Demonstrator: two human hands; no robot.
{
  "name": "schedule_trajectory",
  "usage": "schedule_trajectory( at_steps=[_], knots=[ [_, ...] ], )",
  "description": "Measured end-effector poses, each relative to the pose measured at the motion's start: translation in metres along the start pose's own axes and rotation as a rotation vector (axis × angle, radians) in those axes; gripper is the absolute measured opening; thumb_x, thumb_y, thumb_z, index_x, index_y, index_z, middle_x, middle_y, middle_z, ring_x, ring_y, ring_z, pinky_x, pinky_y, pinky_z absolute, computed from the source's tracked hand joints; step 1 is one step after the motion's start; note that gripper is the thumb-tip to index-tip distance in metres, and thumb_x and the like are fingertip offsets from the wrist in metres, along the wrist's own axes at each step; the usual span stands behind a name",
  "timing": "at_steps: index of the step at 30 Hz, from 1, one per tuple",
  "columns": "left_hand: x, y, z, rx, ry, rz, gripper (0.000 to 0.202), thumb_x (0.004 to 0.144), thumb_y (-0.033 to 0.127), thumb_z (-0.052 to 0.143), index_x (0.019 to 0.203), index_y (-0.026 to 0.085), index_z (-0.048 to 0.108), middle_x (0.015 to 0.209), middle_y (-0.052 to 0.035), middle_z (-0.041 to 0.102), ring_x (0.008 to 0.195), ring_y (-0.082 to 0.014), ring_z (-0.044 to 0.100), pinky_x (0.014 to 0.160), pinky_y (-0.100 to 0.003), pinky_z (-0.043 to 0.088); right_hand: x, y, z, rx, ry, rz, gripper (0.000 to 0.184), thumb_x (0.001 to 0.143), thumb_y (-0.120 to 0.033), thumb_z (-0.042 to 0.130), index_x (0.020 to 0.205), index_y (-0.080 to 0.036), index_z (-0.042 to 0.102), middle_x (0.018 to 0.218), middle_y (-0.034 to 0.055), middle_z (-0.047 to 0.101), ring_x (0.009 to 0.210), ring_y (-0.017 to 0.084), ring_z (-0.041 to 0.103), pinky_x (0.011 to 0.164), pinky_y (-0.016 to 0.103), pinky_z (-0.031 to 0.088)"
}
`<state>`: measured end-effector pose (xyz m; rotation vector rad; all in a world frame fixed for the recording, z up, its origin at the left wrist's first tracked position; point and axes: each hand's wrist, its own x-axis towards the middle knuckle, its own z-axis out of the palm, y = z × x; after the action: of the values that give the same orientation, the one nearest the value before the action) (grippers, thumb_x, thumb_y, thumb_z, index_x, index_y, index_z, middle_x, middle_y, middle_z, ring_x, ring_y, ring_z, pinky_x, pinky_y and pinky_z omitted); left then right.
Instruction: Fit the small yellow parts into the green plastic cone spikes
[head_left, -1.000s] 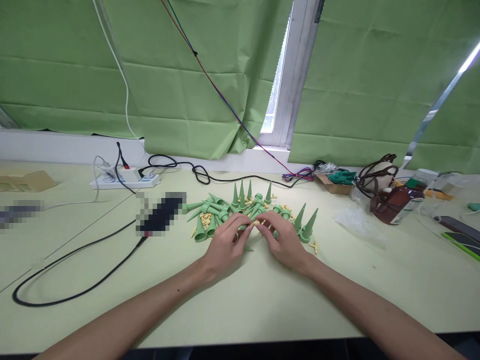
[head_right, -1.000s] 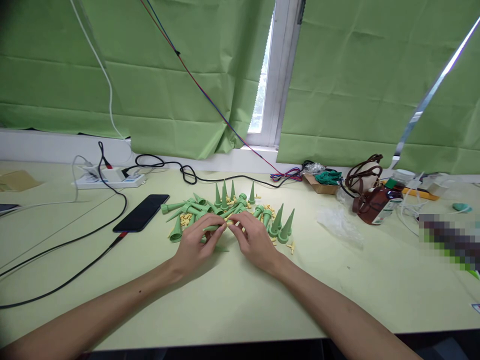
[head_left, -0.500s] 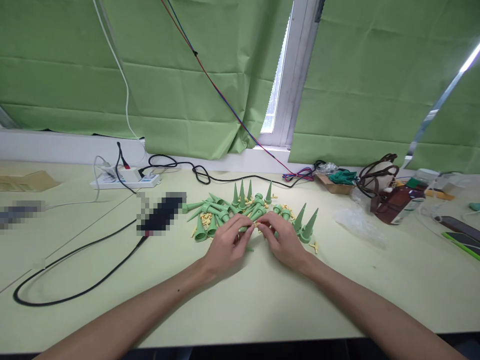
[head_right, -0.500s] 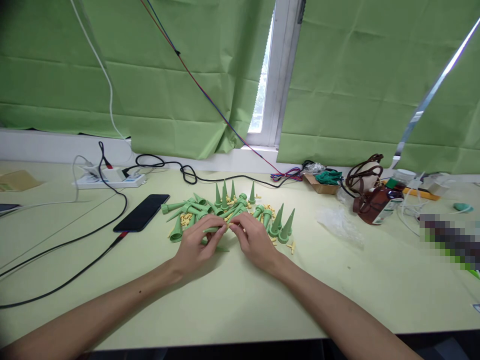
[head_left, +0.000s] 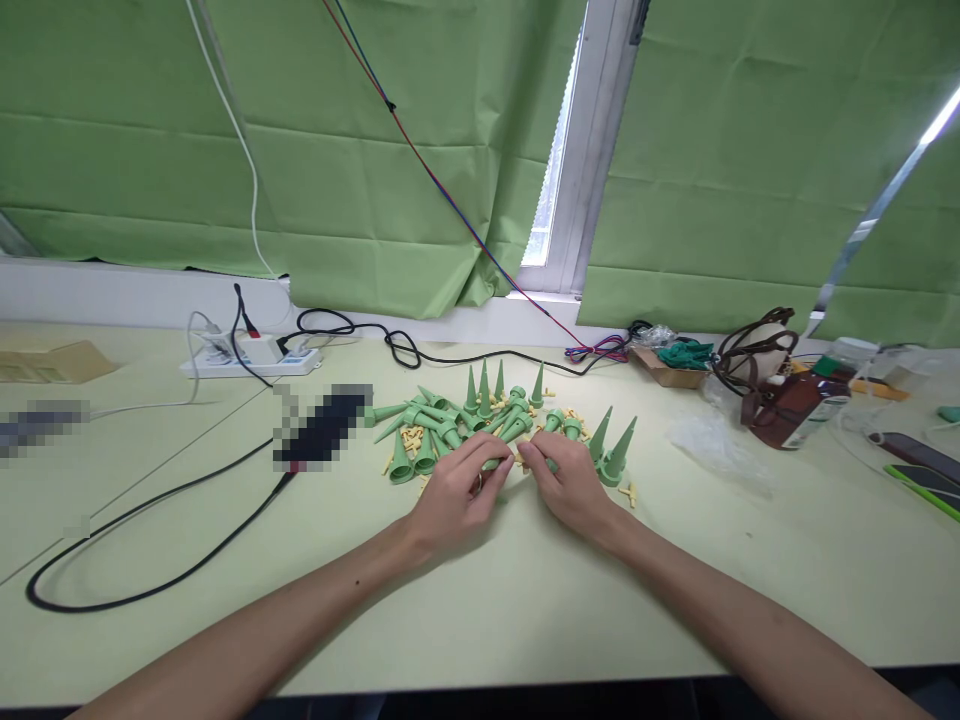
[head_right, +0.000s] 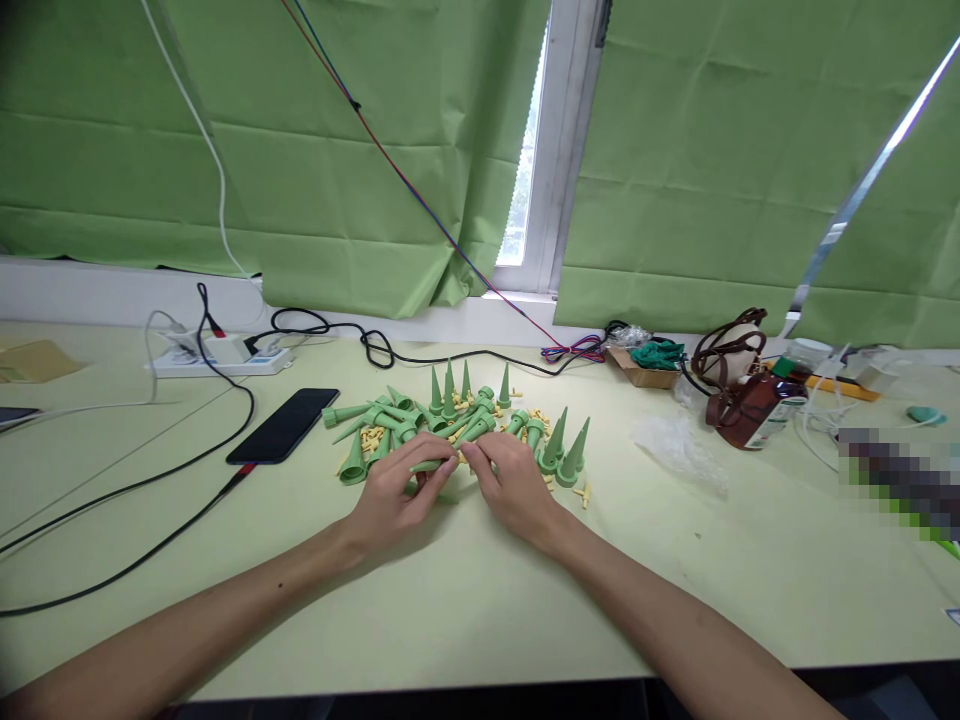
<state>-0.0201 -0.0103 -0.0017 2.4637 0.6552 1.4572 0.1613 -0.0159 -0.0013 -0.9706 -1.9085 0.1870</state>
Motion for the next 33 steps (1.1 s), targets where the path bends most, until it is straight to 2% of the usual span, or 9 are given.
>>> schedule_trajectory(
  at_steps=[4,8,11,14,27,33],
  knots=[
    [0.0010,0.0011,-0.0011,0.023,0.015,-0.045,0.011,0.093,0.012,0.052,0.099,0.020,0.058,0.089,-0.0059,0.062,0.077,-0.0148,0.058,0.047,-0.021,0.040,0.0005,-0.0020,-0.0020,0.007,0.015,0.020,0.033,0.101,-0.028,0.042,0.070,-0.020,0.050,0.067,0.0003,0.057,0.064,0.015,0.052,0.065,0.028,0.040],
    [0.0033,0.0005,-0.0036,0.066,0.066,-0.071,0.008,0.093,0.013,0.054,0.097,0.019,0.059,0.089,-0.0056,0.062,0.076,-0.0143,0.059,0.046,-0.021,0.041,0.0002,-0.0057,-0.0037,0.074,0.030,0.027,0.017,0.100,-0.027,0.046,0.095,-0.020,0.061,0.089,0.0048,0.068,0.079,0.018,0.061,0.073,0.030,0.046],
    [0.0044,-0.0004,-0.0053,0.095,0.093,-0.082,0.008,0.093,0.013,0.055,0.097,0.018,0.059,0.090,-0.0056,0.063,0.077,-0.0140,0.060,0.049,-0.021,0.044,-0.0003,-0.0066,-0.0035,0.093,0.040,0.003,0.016,0.098,-0.027,0.051,0.108,-0.019,0.061,0.096,0.0068,0.069,0.084,0.019,0.063,0.077,0.031,0.049],
    [0.0047,-0.0004,-0.0058,0.097,0.083,-0.076,0.007,0.093,0.013,0.054,0.096,0.018,0.058,0.089,-0.0053,0.063,0.077,-0.0140,0.060,0.049,-0.021,0.044,-0.0006,-0.0058,-0.0026,0.099,0.022,-0.029,0.018,0.097,-0.024,0.053,0.113,-0.020,0.060,0.099,0.0071,0.068,0.084,0.018,0.063,0.078,0.032,0.050],
    [0.0029,0.0008,-0.0034,0.058,0.046,-0.059,0.009,0.093,0.014,0.053,0.097,0.019,0.059,0.089,-0.0052,0.063,0.076,-0.0142,0.060,0.048,-0.021,0.041,0.0001,-0.0017,-0.0022,0.093,-0.029,-0.065,0.010,0.098,-0.021,0.051,0.096,-0.021,0.061,0.087,0.0045,0.066,0.077,0.017,0.060,0.071,0.030,0.048],
    [0.0017,0.0003,-0.0030,0.053,0.026,-0.066,0.008,0.094,0.015,0.053,0.096,0.019,0.059,0.089,-0.0055,0.063,0.075,-0.0144,0.060,0.048,-0.022,0.041,0.0001,0.0000,-0.0026,0.070,-0.061,-0.041,0.016,0.099,-0.027,0.049,0.088,-0.020,0.059,0.080,0.0033,0.064,0.071,0.016,0.057,0.067,0.029,0.045]
  ],
)
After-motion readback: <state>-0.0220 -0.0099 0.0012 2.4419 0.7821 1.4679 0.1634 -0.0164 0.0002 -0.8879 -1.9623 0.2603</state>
